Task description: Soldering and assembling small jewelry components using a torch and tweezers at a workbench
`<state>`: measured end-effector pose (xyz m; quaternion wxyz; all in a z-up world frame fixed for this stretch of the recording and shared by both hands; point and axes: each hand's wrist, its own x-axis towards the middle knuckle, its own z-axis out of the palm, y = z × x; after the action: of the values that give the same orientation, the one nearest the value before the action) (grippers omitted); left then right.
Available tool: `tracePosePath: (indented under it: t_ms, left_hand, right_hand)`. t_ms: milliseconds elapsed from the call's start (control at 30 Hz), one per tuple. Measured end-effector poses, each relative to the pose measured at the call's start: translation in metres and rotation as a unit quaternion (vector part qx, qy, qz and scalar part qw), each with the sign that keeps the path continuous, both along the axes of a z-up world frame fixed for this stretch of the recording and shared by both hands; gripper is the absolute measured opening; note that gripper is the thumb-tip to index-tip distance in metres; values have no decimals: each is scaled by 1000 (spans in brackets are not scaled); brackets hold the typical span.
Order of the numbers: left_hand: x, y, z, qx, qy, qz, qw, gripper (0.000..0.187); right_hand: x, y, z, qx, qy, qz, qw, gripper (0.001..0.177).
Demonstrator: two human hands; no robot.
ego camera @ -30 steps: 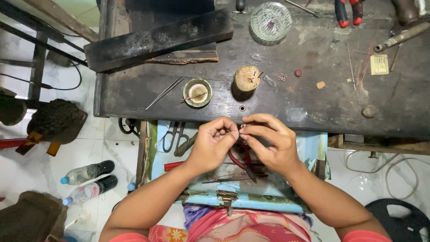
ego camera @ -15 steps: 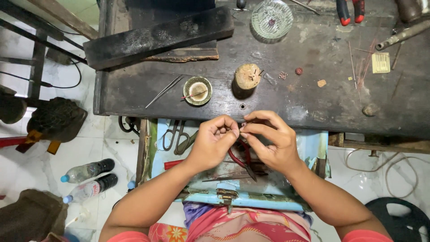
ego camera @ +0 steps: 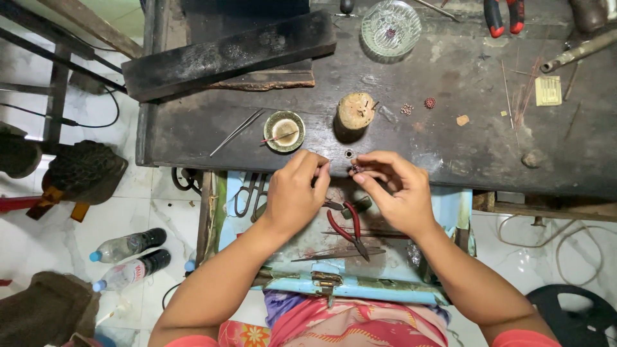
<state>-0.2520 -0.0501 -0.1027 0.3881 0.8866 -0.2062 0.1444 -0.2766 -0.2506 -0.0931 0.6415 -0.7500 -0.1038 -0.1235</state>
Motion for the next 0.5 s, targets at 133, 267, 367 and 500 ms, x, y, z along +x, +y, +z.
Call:
tracePosePath:
  t_ms: [133,267,367,500]
  left_hand:
    - [1,3,6,-12,24,-3,1000,4]
    - [-1,-1,17,-184,75,-30,980,5]
    - [-5,-5,22,-256,118,-59,957,7]
    - [-9,-8,20,-312,177,-70,931,6]
  right_hand:
    - [1,2,2,29,9,19,999,16]
    - [1,5,12,-10,-16,24,1000,12]
    - [0,4,14,-12,-13,23,1000,12]
    - [0,4,12,-20,-17,20,999,12]
